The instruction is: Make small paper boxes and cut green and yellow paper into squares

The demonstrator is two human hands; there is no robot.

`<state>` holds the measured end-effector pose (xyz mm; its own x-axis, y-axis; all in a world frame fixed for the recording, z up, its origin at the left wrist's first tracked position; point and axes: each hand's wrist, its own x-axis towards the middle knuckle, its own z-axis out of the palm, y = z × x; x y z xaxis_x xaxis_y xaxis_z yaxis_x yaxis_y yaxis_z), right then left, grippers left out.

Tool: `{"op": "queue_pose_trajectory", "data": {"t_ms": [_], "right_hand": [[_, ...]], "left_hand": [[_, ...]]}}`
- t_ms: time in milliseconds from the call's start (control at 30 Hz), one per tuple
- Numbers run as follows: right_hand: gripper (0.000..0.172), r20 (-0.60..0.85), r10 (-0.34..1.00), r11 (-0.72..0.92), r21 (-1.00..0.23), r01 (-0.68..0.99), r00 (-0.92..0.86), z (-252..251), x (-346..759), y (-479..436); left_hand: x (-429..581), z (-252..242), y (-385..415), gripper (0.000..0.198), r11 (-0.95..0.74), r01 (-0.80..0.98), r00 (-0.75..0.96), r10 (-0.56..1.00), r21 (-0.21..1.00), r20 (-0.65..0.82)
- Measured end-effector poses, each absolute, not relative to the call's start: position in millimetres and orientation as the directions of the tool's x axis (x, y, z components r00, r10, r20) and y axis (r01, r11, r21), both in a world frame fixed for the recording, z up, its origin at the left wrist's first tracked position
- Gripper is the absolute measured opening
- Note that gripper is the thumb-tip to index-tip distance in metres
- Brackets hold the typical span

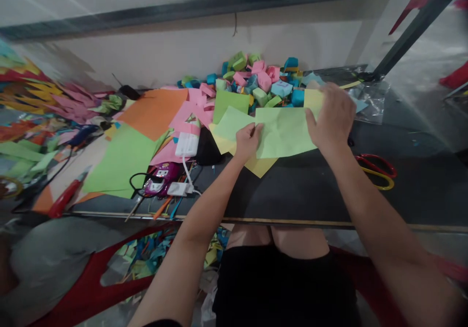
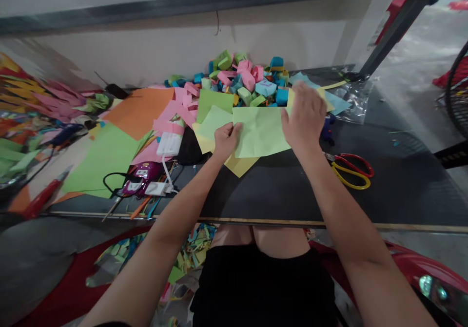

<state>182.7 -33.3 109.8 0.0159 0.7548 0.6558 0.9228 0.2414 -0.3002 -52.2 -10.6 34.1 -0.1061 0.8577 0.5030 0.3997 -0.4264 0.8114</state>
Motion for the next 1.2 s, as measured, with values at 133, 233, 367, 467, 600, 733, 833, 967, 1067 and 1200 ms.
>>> {"op": "queue_pose_trajectory", "data": {"t_ms": [133,233,367,467,600,733,833,967,1067,1200], "right_hand": [[0.036,0.551,0.794,0.448,-0.244,0.86,-0.257,129.2,159.3,-3.6],[0.043,0.455,0.816,0.523,-0.316,0.792,-0.357,121.7,155.6,16.8],[0.033,0.331,0.865,0.49,-0.401,0.774,-0.377,95.1,166.3,18.3],[0.024,0.284,0.909,0.411,-0.49,0.769,-0.304,76.5,176.9,6.3],[0.022,0.244,0.938,0.345,-0.578,0.739,-0.247,66.1,181.9,-5.6],[0.022,0.278,0.907,0.421,-0.574,0.702,-0.316,68.1,178.2,-13.4],[0.024,0.336,0.88,0.472,-0.553,0.686,-0.335,71.8,175.9,-21.5],[0.025,0.351,0.846,0.532,-0.508,0.677,-0.4,75.9,174.2,-31.2],[0.025,0.369,0.827,0.56,-0.466,0.685,-0.424,76.8,171.9,-34.3],[0.028,0.377,0.841,0.533,-0.452,0.715,-0.389,78.9,166.8,-38.3]], "left_hand": [[-50.3,27.4,-11.2,0.069,-0.476,0.419,-0.045,0.84,0.773,0.541],[-48.0,21.4,-11.8,0.061,-0.451,0.42,-0.024,0.862,0.787,0.507],[-46.2,17.5,-15.4,0.042,-0.43,0.381,0.045,0.893,0.818,0.448],[-46.2,18.5,-19.5,0.043,-0.489,0.371,0.155,0.871,0.79,0.466],[-46.4,20.3,-24.9,0.048,-0.527,0.362,0.198,0.849,0.769,0.489],[-51.0,19.8,-22.0,0.036,-0.466,0.268,0.251,0.879,0.843,0.406],[-56.2,21.5,-13.3,0.04,-0.409,0.121,0.302,0.883,0.905,0.359],[-57.1,28.7,-8.7,0.042,-0.391,0.149,0.284,0.897,0.908,0.34],[-51.9,35.6,-16.2,0.032,-0.335,0.235,0.238,0.93,0.912,0.28],[-44.0,42.7,-28.7,0.027,-0.388,0.267,0.161,0.92,0.882,0.357]]}}
